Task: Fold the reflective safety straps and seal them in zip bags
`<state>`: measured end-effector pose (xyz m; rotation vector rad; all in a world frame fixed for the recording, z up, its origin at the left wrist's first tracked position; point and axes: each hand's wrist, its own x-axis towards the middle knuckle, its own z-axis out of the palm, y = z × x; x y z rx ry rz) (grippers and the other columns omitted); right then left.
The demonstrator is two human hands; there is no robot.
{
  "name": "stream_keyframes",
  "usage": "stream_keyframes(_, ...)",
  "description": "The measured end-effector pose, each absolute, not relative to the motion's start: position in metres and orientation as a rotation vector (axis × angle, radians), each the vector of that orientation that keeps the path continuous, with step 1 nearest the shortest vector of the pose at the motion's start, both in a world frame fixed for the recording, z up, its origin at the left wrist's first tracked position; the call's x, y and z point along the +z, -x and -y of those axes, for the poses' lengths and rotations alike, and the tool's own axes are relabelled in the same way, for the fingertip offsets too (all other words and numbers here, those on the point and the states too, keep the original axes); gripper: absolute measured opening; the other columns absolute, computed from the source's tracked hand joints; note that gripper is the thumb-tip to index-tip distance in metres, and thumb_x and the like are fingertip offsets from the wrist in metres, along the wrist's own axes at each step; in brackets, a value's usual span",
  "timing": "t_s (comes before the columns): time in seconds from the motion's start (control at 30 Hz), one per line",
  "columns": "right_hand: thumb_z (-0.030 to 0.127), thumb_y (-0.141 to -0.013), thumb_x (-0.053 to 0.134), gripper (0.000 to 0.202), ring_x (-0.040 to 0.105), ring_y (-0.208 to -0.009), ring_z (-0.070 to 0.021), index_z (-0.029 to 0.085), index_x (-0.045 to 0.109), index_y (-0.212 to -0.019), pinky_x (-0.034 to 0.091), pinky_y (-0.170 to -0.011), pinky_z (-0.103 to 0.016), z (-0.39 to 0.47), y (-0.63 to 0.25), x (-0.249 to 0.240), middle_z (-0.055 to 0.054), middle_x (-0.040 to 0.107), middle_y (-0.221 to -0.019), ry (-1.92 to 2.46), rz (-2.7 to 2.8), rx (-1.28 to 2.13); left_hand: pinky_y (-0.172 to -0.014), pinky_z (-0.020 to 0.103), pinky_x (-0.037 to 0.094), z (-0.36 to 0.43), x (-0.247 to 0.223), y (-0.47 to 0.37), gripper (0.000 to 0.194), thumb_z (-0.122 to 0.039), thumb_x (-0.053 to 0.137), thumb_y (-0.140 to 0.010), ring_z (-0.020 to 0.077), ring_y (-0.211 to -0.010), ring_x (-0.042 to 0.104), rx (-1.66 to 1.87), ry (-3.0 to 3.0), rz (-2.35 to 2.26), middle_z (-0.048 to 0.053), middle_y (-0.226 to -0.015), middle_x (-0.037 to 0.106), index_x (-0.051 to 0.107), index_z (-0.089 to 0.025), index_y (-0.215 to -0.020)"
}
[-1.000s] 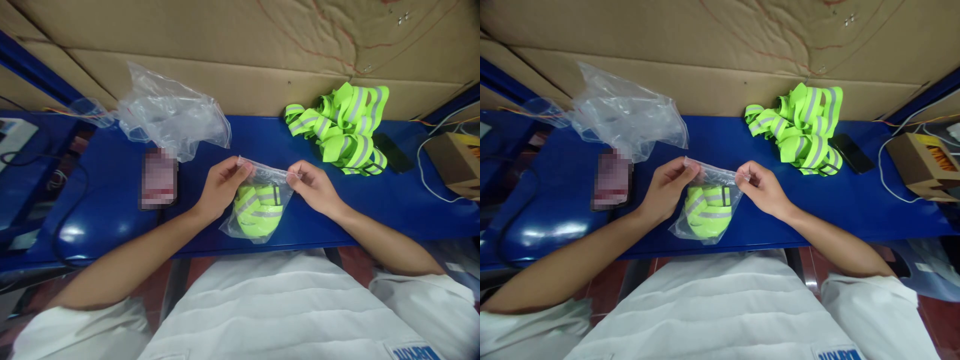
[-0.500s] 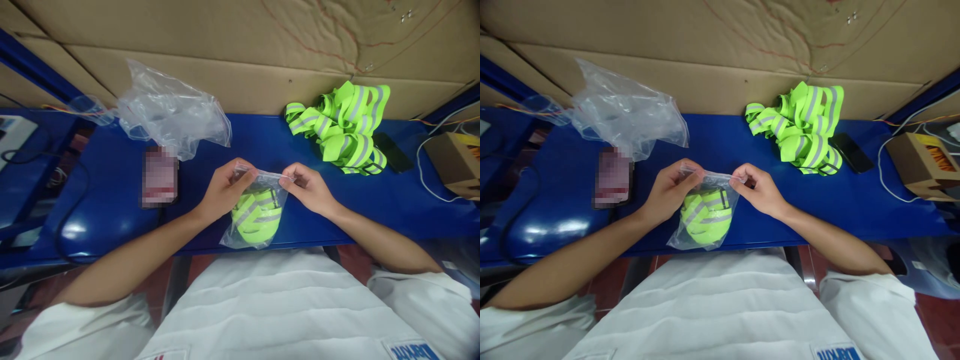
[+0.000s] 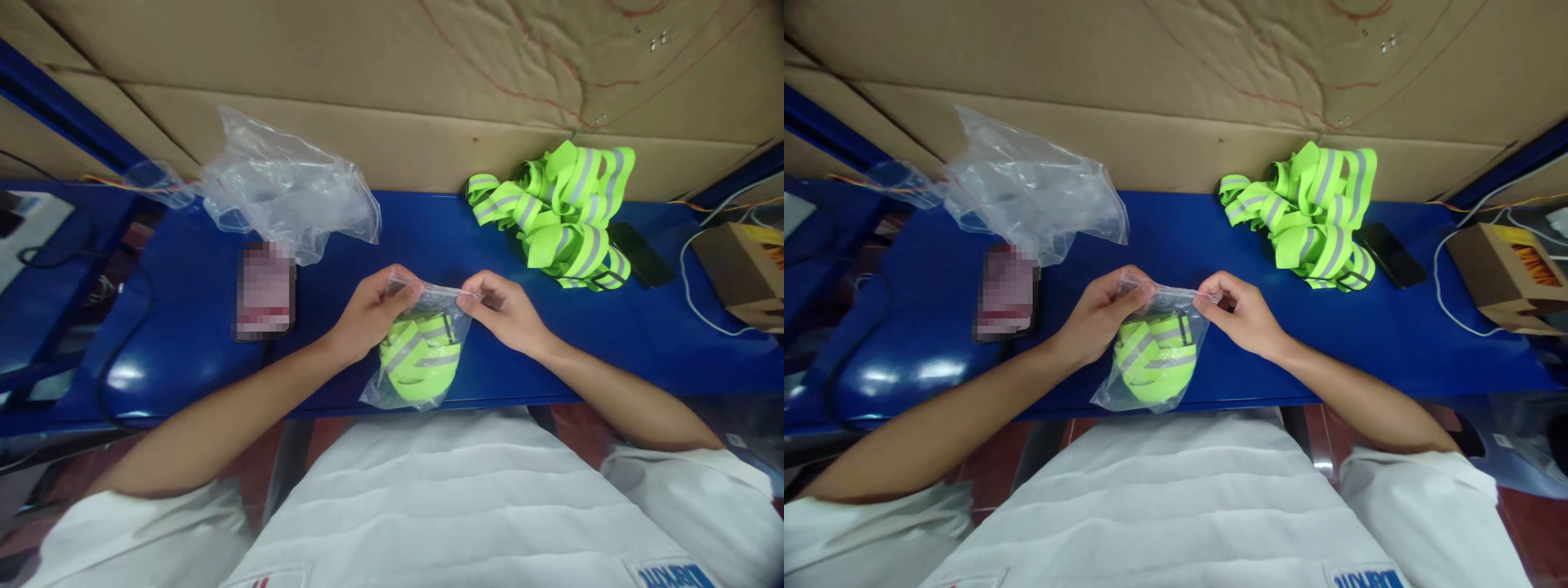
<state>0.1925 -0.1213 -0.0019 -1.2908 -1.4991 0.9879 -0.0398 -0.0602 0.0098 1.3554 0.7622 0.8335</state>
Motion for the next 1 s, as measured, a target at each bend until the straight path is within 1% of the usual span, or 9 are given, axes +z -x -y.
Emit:
stream_keyframes(0.47, 0.053, -0.094, 0.075, 0.035, 0.055, -0.073, -0.0137, 0.019, 0.067, -0.089, 0.042, -0.064, -0.028, 0.1200, -0.1944, -0.0047, -0.001, 0.064, -0.081, 1.289, 1.517, 0.997, -0.066, 0.024, 0.034, 0.0582, 0.0094, 0.0401, 0.037, -0.051, 0.082, -0.085, 0.0106, -0.068, 0.046, 0.810, -1.332, -0.811, -0.003, -0.072, 0.056, 0.068, -0.016, -0.084)
stream_keyframes(0.6, 0.055, -0.094, 0.074, 0.037, 0.055, -0.072, -0.0139, 0.020, 0.066, -0.089, 0.042, -0.064, -0.029, 0.1201, -0.1945, -0.0037, -0.001, 0.063, -0.081, 1.293, 1.520, 0.997, -0.066, 0.024, 0.034, 0.0576, 0.0102, 0.0401, 0.039, -0.052, 0.083, -0.083, 0.0106, -0.068, 0.046, 0.798, -1.329, -0.810, -0.002, -0.072, 0.056, 0.068, -0.016, -0.082)
stream_keyframes(0.8, 0.062, -0.092, 0.074, 0.042, 0.055, -0.072, -0.0147, 0.020, 0.066, -0.089, 0.043, -0.064, -0.029, 0.1206, -0.1937, -0.0007, -0.001, 0.063, -0.081, 1.317, 1.527, 0.999, -0.065, 0.024, 0.035, 0.0572, 0.0088, 0.0402, 0.040, -0.054, 0.084, -0.081, 0.0113, -0.068, 0.047, 0.794, -1.316, -0.834, -0.002, -0.072, 0.056, 0.069, -0.016, -0.082)
stream_keyframes(1.0, 0.060, -0.092, 0.075, 0.041, 0.055, -0.071, -0.0145, 0.020, 0.066, -0.087, 0.042, -0.063, -0.029, 0.1202, -0.1947, -0.0013, -0.001, 0.063, -0.081, 1.326, 1.531, 0.988, -0.065, 0.024, 0.035, 0.0568, 0.0095, 0.0397, 0.041, -0.054, 0.085, -0.079, 0.0111, -0.068, 0.047, 0.790, -1.315, -0.825, -0.002, -0.072, 0.057, 0.069, -0.016, -0.082)
